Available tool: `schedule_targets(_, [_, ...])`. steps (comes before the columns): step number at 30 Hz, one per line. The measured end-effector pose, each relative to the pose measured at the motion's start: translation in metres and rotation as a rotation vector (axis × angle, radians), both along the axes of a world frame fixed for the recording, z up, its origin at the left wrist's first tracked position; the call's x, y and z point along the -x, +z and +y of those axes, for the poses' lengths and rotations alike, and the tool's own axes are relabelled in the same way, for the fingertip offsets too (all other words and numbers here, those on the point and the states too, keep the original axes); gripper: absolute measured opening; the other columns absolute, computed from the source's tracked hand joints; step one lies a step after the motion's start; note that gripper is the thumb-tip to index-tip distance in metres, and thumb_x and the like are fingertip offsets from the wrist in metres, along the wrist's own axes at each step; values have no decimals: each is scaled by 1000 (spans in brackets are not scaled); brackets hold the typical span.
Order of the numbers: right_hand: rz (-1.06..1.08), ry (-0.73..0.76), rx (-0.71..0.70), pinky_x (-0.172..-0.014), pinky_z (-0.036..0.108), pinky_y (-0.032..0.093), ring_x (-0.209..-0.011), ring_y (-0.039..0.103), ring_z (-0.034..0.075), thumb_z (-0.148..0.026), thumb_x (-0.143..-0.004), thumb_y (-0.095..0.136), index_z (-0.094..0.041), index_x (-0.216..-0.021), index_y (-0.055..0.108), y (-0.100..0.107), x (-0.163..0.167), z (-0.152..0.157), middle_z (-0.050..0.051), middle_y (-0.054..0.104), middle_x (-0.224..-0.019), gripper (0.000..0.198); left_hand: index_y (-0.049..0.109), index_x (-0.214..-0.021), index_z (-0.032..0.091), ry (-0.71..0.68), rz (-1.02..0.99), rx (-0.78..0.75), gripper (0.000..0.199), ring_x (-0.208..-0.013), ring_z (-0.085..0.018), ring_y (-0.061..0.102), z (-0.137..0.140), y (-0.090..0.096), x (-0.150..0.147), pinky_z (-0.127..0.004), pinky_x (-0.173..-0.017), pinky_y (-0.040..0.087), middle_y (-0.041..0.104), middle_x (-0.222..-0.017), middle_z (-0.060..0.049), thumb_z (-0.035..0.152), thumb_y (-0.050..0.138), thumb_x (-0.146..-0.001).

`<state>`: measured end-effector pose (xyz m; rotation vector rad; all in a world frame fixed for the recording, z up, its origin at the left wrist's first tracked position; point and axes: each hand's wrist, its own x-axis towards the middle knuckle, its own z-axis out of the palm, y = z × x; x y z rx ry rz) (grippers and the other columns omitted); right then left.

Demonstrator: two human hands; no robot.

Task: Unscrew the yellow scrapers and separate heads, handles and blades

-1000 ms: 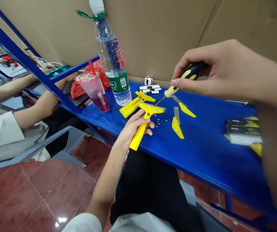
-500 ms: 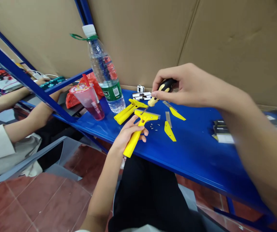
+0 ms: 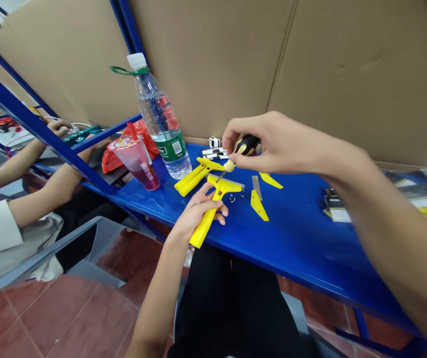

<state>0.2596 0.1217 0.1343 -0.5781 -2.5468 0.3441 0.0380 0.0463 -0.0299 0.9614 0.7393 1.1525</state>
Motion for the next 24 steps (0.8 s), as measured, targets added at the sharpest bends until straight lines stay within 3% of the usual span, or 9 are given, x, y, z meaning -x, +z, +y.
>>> schedule_targets(3, [-40,-4,-31,-79,34,49,-89,72,23,-37,-99,78,-24,-123,74,1,1,-6,5,81,-109,28,60,-139,20,-7,15,-2,62,-72,-16,73,0,1,0,-27,-58,58,73,-115,-8,19,86,-83])
schedule_targets(7, [-47,-178,-69,-79,36,50,-87,72,26,-47,-104,75,-26,-137,68,0,1,-10,4,79,-96,40,59,-134,19,-14,40,-13,59,-71,-16,73,-1,3,0,-27,-58,58,73,-110,-7,20,87,-82])
schedule_targets(10, [-67,-195,-75,-77,36,49,-85,71,26,-44,-102,77,-26,-128,71,2,-1,-9,4,79,-93,32,59,-134,19,9,40,-31,60,-74,-16,74,-1,0,2,-27,-59,57,74,-115,-8,20,87,-81])
schedule_targets(15, [-7,-45,5,-75,36,51,-87,73,25,-35,-87,89,-28,-120,73,6,1,-12,2,80,-99,38,59,-138,20,35,24,-46,66,-75,-16,75,1,-9,4,-27,-61,57,75,-115,-8,19,87,-79])
schedule_targets(21, [206,-121,40,-78,42,53,-86,70,29,-40,-88,90,-27,-106,69,-21,23,-9,6,76,-93,31,59,-129,18,85,61,-45,56,-76,-19,78,4,-13,-1,-29,-61,58,74,-124,-13,16,83,-78])
schedule_targets(24, [269,-147,18,-80,45,56,-90,71,30,-45,-88,89,-28,-110,65,-34,27,-11,8,77,-99,36,57,-127,19,96,88,-46,56,-79,-21,81,3,-11,-4,-29,-62,59,74,-120,-12,13,82,-78])
